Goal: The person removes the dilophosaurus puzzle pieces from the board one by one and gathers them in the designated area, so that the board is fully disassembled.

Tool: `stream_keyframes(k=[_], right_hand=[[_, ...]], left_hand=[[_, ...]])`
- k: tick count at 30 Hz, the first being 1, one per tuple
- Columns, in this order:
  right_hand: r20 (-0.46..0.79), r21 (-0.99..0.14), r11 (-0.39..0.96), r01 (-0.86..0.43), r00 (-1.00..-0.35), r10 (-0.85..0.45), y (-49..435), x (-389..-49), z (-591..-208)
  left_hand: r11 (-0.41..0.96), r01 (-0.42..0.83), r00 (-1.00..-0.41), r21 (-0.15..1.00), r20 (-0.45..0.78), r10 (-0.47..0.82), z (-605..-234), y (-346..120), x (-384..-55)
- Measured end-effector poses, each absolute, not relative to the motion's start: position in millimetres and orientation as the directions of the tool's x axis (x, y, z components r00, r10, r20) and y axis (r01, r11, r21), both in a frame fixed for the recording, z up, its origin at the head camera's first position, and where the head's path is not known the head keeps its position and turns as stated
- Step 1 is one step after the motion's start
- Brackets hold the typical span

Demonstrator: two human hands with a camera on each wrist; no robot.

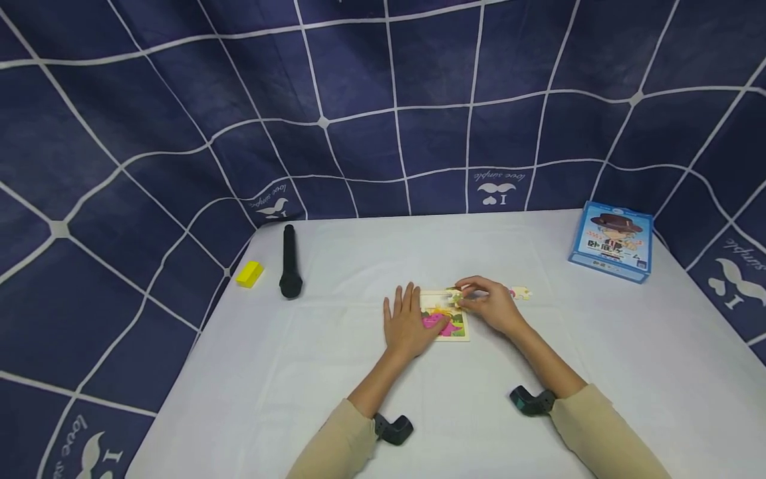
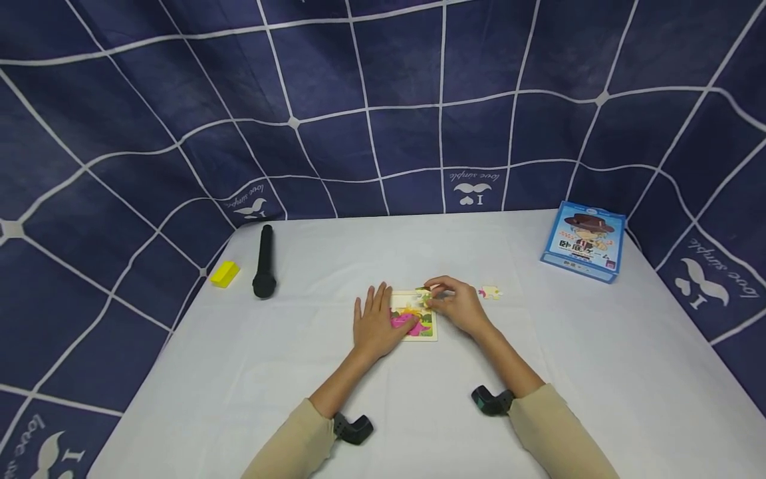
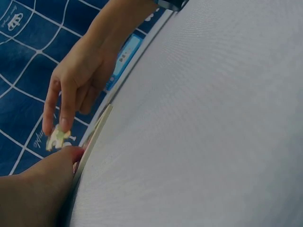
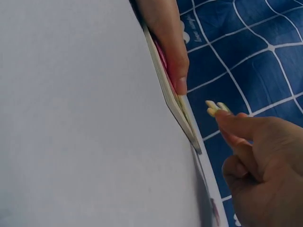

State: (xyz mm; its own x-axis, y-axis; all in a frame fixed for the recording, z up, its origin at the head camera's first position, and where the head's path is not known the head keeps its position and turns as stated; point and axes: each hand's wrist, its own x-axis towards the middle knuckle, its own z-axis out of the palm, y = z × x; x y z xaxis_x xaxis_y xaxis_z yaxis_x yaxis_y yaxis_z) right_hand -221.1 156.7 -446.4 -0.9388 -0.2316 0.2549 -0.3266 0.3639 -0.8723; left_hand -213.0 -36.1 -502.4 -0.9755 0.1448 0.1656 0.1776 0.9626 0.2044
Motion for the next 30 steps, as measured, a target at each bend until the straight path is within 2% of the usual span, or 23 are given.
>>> stream_keyframes(k=[9,20,26,30], right_hand=[[0.355,-0.810,0.452,-0.373,-0.926,-0.128,208.2,-227.5,-465.3],[0.240,-0.809,0.564,-0.166,-0.969,0.060,280.5,-221.8,-466.4],[0.223,-0.775,0.621,-0.116,-0.970,0.097,304.8,-219.6,-471.1],[0.164,-0.760,0.647,-0.061,-0.981,0.101,311.2,-219.7,-474.0]], left_hand=[[0.960,0.183,-0.974,0.212,0.174,0.148,-503.5,-34.2,-212.8],[0.959,0.180,-0.976,0.220,0.162,0.146,-503.3,-35.1,-211.8],[0.955,0.186,-0.974,0.231,0.167,0.150,-503.0,-35.2,-211.3],[0.957,0.190,-0.972,0.218,0.182,0.152,-503.2,-35.8,-211.7]])
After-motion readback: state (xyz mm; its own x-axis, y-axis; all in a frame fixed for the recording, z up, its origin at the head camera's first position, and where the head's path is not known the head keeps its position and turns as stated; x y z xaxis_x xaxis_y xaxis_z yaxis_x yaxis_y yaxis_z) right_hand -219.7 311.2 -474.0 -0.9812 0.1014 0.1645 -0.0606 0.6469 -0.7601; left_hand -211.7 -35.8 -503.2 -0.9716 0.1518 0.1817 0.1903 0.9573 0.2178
